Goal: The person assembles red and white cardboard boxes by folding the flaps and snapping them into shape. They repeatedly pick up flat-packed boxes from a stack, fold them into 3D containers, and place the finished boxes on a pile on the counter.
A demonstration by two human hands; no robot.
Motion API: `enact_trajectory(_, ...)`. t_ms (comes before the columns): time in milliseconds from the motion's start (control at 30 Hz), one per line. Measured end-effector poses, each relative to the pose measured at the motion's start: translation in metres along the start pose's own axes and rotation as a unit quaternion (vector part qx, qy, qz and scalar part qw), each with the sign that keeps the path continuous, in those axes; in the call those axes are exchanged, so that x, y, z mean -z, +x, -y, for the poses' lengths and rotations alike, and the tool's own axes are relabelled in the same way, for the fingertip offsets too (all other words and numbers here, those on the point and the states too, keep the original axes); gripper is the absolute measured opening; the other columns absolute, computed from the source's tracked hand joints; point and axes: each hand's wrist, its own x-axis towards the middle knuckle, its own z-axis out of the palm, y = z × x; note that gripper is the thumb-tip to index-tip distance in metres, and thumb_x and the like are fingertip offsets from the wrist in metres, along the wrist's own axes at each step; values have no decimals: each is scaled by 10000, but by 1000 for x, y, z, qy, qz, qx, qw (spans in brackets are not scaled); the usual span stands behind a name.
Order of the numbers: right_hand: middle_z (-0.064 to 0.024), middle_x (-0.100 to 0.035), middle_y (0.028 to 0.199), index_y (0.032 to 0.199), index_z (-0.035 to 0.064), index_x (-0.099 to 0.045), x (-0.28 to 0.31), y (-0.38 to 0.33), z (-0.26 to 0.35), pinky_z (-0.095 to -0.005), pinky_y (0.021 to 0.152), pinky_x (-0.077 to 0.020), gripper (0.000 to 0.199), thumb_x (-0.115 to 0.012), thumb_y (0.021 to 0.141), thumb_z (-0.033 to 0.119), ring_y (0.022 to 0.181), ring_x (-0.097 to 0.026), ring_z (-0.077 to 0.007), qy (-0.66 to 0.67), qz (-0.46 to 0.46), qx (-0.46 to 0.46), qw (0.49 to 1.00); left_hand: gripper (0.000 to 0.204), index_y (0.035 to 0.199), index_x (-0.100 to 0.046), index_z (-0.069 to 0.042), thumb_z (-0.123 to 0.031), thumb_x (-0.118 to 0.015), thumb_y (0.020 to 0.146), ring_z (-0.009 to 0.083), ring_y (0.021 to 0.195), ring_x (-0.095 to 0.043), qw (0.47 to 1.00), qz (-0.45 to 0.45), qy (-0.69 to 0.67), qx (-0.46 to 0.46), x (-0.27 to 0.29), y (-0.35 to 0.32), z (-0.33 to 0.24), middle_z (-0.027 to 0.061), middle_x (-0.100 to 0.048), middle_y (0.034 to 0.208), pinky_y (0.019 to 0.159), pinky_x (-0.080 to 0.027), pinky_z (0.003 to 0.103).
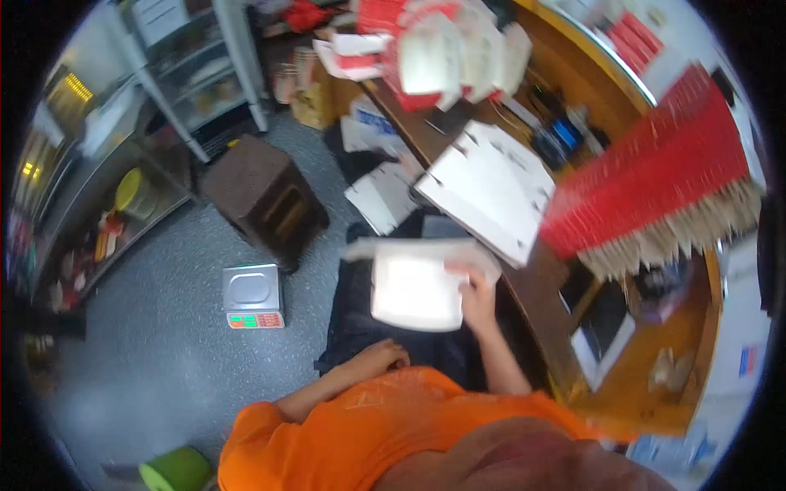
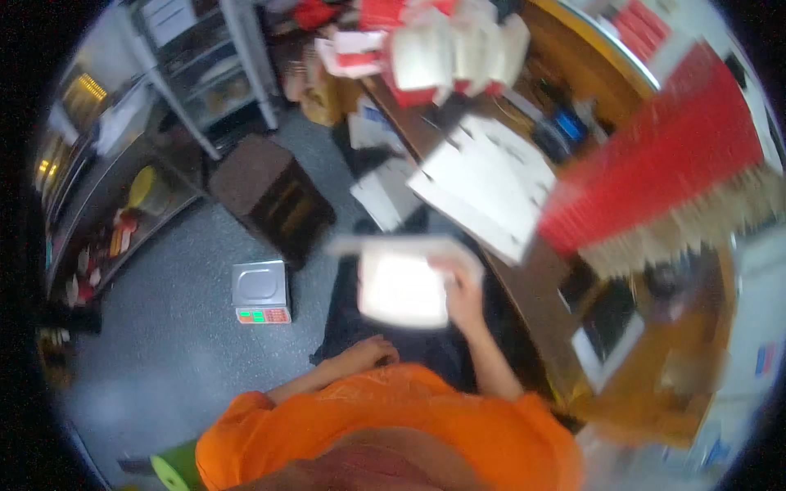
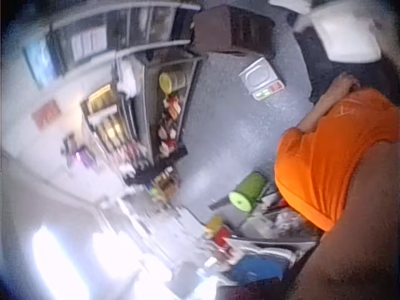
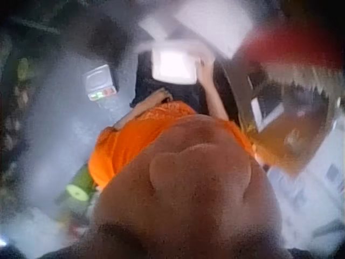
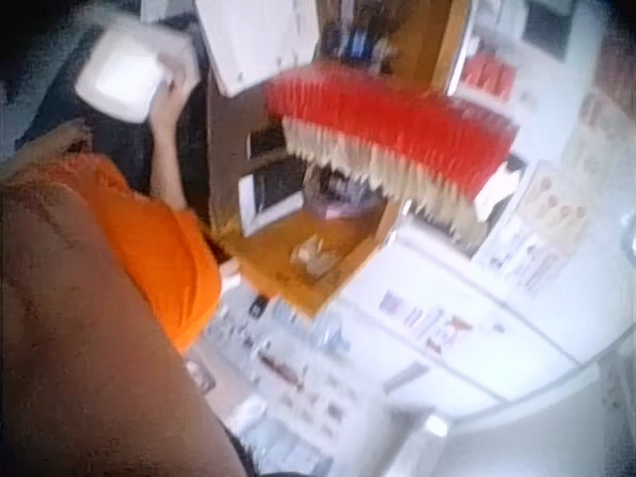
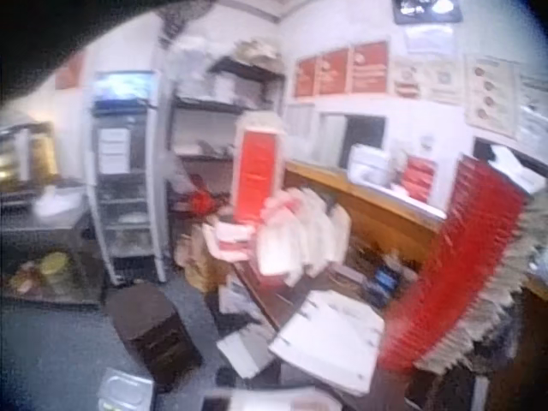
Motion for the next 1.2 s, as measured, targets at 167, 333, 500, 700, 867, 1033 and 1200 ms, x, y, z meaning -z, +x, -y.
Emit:
enact_trajectory(167, -87, -606, 1329, 1283, 73, -688, 47, 76, 80, -333, 1009, -480, 470, -580, 827, 89, 1205, -564, -228, 174, -176, -69, 967, 287, 1121, -747, -1, -160, -660, 898, 401, 1102, -668, 989, 137, -60, -3, 5, 17, -13, 200, -721, 1147, 929, -526, 477)
enact_trajectory(333, -153, -551, 1302, 1453, 72, -575, 98, 118, -6, -367, 1069, -421, 643, -682, 820, 56, 1230, -526, -263, -19, -214, 7, 977, 326, 1072, -739, 20, -254, -668, 911, 420, 1018, -691, 959, 278, 14, -51, 1, 33, -18, 226, -739, 1030, 868, -534, 506)
enact_trajectory(500, -146, -563, 1325, 1473, 84, -526, 98, 112, -68, -345, 805, -557, 564, -565, 912, 42, 1030, -622, -223, 134, -214, -21, 967, 379, 936, -730, 45, -327, -663, 906, 445, 920, -703, 953, 265, 126, -75, -26, 38, -17, 245, -733, 905, 774, -533, 544)
enact_trajectory(700, -173, -526, 1397, 1453, 77, -522, 79, 124, -82, -394, 985, -502, 516, -554, 939, 44, 1200, -563, -278, 44, -186, -1, 982, 378, 911, -700, 63, -298, -593, 935, 447, 922, -678, 973, 183, 97, -105, -28, 27, -15, 290, -705, 960, 790, -522, 542)
enact_trajectory(867, -177, -537, 1406, 1426, 20, -531, 81, 115, -91, -412, 1048, -447, 471, -565, 956, 21, 1250, -533, -290, 86, -208, 36, 974, 399, 918, -693, 102, -280, -580, 945, 471, 867, -679, 950, 248, 129, -137, -25, 35, -18, 310, -704, 914, 763, -532, 557)
enact_trajectory(1033, -192, -572, 1415, 1401, -39, -551, 75, 116, -89, -404, 1126, -380, 454, -604, 954, 24, 1313, -513, -301, 42, -240, 49, 969, 435, 976, -714, 121, -290, -574, 947, 493, 932, -676, 918, 350, 96, -163, -27, 51, -12, 323, -715, 988, 771, -529, 560)
enact_trajectory(1200, -173, -572, 1365, 1371, -20, -575, 81, 109, -82, -366, 1061, -416, 396, -585, 981, 47, 1235, -539, -254, -27, -236, 68, 969, 454, 1033, -725, 100, -321, -568, 969, 485, 1052, -663, 889, 407, 154, -144, -15, 52, -31, 347, -695, 1110, 861, -508, 570)
